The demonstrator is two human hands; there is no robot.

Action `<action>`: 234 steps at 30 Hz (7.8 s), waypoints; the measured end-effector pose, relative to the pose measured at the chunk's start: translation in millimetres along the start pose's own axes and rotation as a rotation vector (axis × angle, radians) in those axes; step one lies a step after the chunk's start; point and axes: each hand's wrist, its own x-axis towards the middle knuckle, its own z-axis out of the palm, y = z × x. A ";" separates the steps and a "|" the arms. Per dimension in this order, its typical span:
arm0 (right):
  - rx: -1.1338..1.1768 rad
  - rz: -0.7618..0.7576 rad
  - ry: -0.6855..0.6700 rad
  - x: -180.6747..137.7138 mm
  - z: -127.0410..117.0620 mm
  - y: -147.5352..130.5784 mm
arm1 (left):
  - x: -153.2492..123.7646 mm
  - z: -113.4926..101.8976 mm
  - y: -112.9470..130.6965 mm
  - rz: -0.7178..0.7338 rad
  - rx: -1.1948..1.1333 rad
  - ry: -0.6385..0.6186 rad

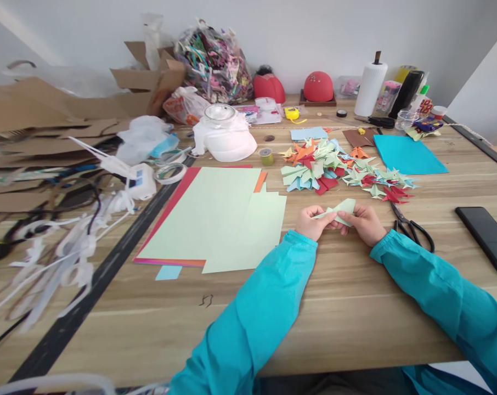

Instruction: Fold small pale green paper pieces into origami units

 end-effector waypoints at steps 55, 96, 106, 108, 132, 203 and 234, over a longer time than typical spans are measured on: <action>-0.090 -0.073 0.060 -0.3 2.3 -1.3 | 9.4 -4.2 -10.6 0.067 -0.014 0.044; 0.104 0.005 0.014 -0.7 0.3 -4.7 | 5.4 -6.8 0.6 0.034 0.027 -0.125; 0.185 0.034 0.030 -1.7 0.4 -4.5 | 8.2 -8.1 -4.5 0.027 -0.022 -0.126; 0.215 0.040 0.047 -1.9 1.8 -5.6 | 7.2 -6.9 -2.6 0.013 -0.039 -0.116; 0.206 -0.009 0.055 -1.7 3.9 -4.0 | 5.4 -6.0 -2.0 0.020 -0.036 -0.097; -0.715 -0.561 0.001 -0.4 -14.0 5.1 | 10.7 -20.7 1.5 0.755 0.954 -0.100; -1.045 -0.769 0.111 -2.1 -11.8 13.5 | 18.5 -20.3 -10.4 0.852 0.733 -0.079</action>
